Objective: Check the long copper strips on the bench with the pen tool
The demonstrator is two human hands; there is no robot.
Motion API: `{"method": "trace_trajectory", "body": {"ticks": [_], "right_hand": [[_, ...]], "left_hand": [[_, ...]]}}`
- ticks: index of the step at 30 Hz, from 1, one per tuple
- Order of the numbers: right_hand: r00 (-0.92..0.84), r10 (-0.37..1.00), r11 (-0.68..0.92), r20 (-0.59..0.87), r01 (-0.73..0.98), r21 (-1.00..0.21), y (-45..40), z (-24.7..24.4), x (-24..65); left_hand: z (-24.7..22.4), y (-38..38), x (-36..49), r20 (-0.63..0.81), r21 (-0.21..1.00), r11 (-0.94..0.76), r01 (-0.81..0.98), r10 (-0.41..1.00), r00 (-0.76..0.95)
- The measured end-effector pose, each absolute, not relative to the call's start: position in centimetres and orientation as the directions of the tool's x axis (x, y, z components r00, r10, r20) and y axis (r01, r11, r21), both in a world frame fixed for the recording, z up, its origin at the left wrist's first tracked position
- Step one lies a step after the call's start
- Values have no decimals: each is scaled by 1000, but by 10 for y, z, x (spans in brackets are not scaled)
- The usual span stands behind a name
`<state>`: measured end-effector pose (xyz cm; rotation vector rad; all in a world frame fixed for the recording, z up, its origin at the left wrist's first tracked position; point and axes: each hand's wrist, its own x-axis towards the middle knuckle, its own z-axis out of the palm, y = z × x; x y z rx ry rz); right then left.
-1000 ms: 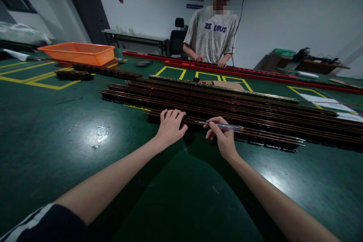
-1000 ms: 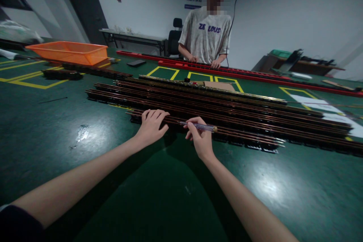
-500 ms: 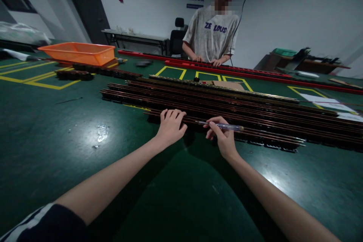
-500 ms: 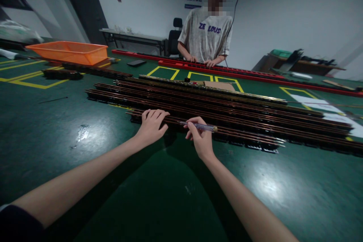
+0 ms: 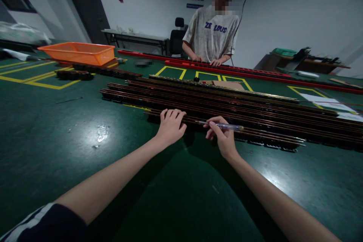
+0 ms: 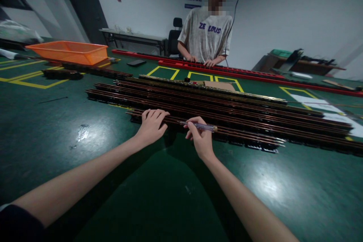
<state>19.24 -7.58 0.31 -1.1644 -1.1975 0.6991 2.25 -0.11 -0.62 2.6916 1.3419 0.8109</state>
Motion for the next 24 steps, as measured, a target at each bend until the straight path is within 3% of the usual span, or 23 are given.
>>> {"method": "trace_trajectory", "body": {"ticks": [24], "right_hand": [[465,814,335,347,113,-936,-77,4,192]], "left_hand": [[-6,0,23,451,232,-636,736,741,498]]}}
